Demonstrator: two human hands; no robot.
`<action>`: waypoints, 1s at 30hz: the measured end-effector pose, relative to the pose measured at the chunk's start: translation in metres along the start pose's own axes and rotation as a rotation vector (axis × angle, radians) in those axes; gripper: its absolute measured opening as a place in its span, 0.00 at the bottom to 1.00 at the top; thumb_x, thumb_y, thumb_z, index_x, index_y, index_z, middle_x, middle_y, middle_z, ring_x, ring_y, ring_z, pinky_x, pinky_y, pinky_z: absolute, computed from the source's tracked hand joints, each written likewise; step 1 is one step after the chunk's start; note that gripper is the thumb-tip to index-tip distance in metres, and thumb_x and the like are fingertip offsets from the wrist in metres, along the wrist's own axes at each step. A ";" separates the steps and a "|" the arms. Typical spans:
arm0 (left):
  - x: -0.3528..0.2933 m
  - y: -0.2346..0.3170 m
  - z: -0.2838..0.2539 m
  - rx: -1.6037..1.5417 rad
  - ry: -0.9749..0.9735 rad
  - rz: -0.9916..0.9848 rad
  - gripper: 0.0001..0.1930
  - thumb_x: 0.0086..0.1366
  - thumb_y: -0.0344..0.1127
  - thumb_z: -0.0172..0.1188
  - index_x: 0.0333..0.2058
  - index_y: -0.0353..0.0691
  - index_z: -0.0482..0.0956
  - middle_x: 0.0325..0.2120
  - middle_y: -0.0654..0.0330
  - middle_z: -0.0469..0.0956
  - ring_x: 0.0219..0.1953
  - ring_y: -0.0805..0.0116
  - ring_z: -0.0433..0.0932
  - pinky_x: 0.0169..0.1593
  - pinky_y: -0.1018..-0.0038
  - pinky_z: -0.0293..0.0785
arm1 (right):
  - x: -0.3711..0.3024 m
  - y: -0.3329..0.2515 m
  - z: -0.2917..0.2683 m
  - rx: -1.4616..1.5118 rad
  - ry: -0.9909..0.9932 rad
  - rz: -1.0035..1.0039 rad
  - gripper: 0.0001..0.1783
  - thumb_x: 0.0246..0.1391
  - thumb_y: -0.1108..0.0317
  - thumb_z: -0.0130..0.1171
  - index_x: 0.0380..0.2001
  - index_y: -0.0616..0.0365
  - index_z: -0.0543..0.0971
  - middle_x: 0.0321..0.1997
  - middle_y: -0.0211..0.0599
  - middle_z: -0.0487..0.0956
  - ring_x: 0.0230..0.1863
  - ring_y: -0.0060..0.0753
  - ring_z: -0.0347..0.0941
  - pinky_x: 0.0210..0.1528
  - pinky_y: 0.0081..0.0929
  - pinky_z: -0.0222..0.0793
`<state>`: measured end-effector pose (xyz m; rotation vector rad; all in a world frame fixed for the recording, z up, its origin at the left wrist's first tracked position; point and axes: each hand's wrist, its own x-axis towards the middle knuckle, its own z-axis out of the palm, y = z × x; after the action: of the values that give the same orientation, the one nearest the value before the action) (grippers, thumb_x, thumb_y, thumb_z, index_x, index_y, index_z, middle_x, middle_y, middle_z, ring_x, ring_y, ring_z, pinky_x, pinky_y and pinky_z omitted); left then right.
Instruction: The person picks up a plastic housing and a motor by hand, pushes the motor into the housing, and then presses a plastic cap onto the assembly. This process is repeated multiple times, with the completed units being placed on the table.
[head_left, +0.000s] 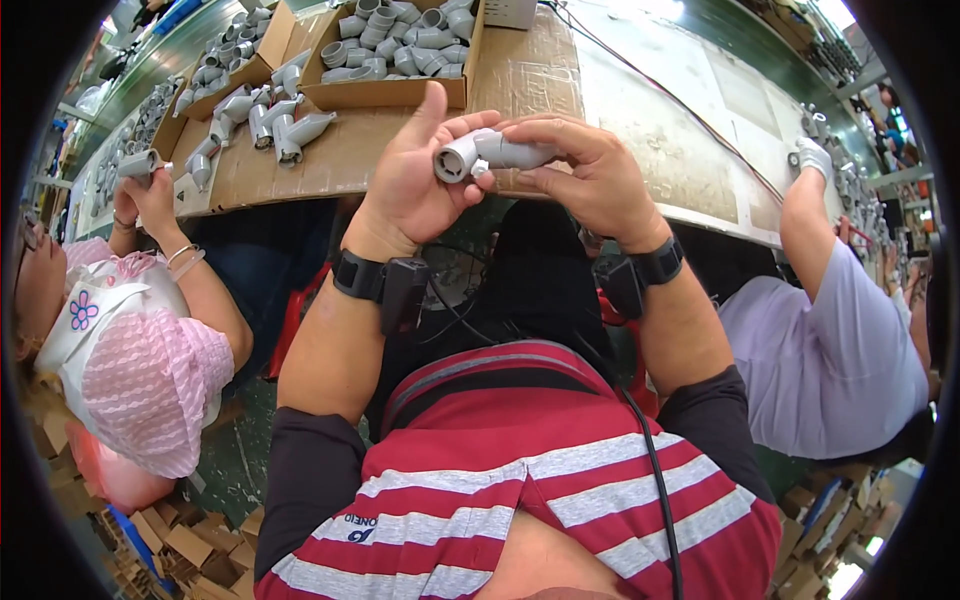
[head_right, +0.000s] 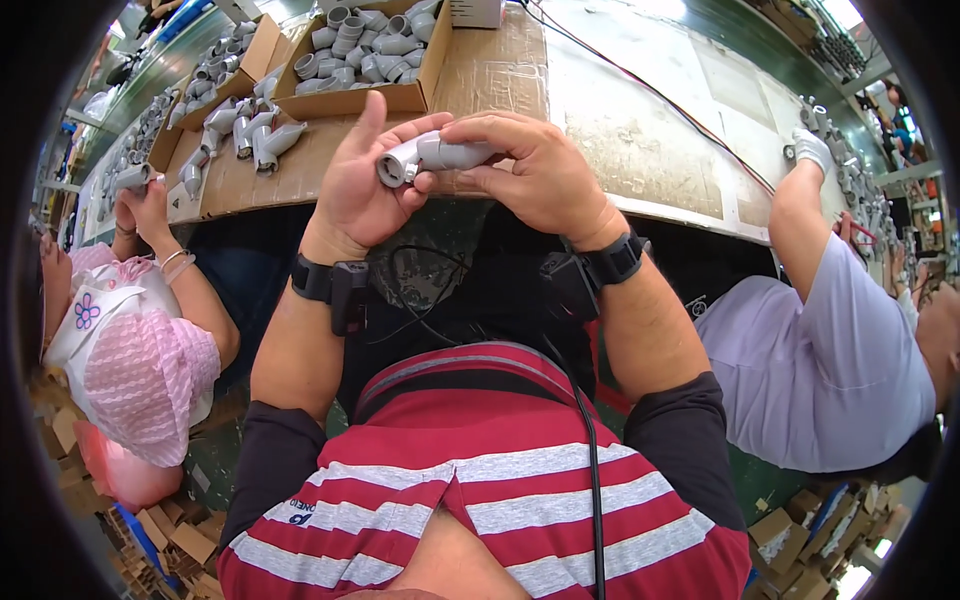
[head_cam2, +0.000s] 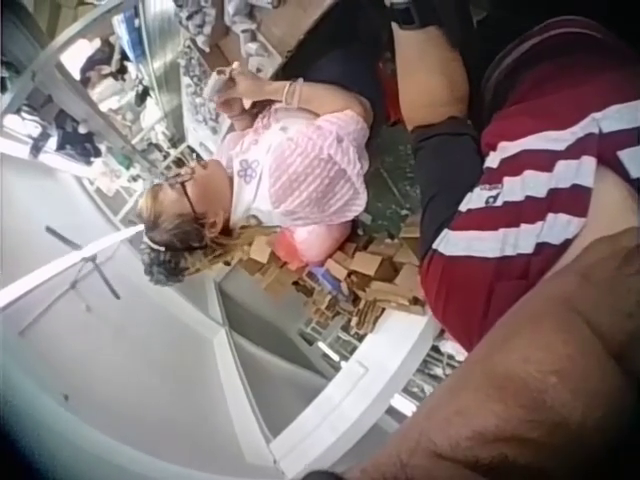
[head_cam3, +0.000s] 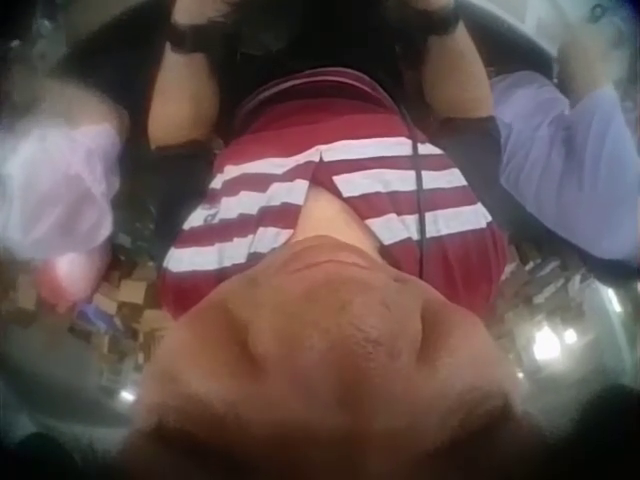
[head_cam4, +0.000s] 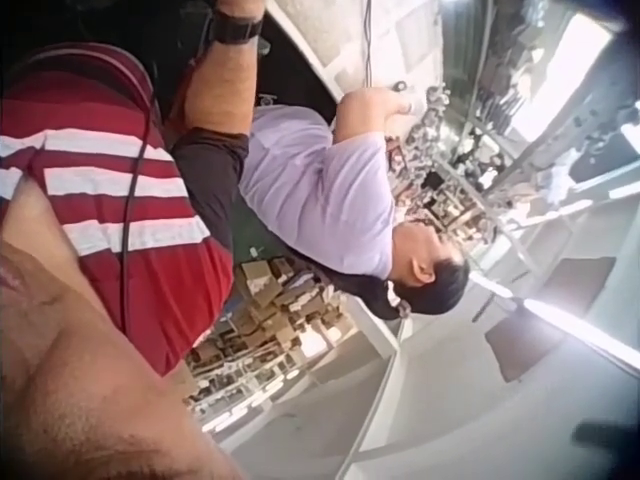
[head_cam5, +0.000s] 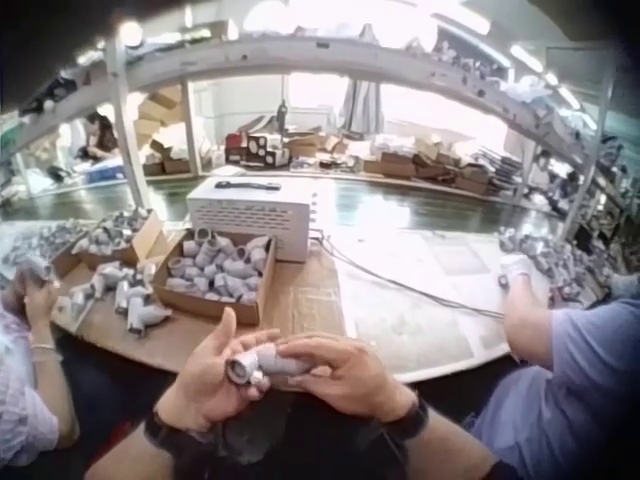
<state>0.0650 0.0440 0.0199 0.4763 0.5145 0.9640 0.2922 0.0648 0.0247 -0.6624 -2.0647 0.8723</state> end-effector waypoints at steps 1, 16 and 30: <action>-0.002 0.001 0.007 0.000 0.038 0.016 0.25 0.77 0.51 0.52 0.60 0.35 0.71 0.44 0.53 0.79 0.28 0.67 0.79 0.29 0.78 0.77 | -0.002 0.004 0.004 0.109 0.029 0.076 0.23 0.55 0.82 0.65 0.56 0.63 0.79 0.51 0.39 0.82 0.48 0.30 0.81 0.51 0.25 0.79; -0.003 -0.017 -0.002 0.415 0.190 0.230 0.28 0.75 0.60 0.51 0.50 0.37 0.74 0.29 0.58 0.77 0.25 0.71 0.76 0.27 0.74 0.73 | 0.004 0.009 0.006 0.582 0.023 0.511 0.19 0.68 0.61 0.61 0.54 0.64 0.81 0.32 0.31 0.82 0.27 0.14 0.73 0.27 0.13 0.68; -0.002 -0.033 0.005 0.738 0.312 0.505 0.21 0.79 0.56 0.46 0.49 0.41 0.67 0.23 0.63 0.73 0.18 0.77 0.70 0.19 0.80 0.64 | 0.009 -0.004 0.015 0.511 0.056 0.547 0.15 0.68 0.57 0.61 0.43 0.60 0.83 0.23 0.24 0.78 0.19 0.10 0.67 0.19 0.11 0.60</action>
<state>0.0886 0.0255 0.0041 1.1660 1.0760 1.3310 0.2744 0.0633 0.0249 -0.9576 -1.5218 1.5981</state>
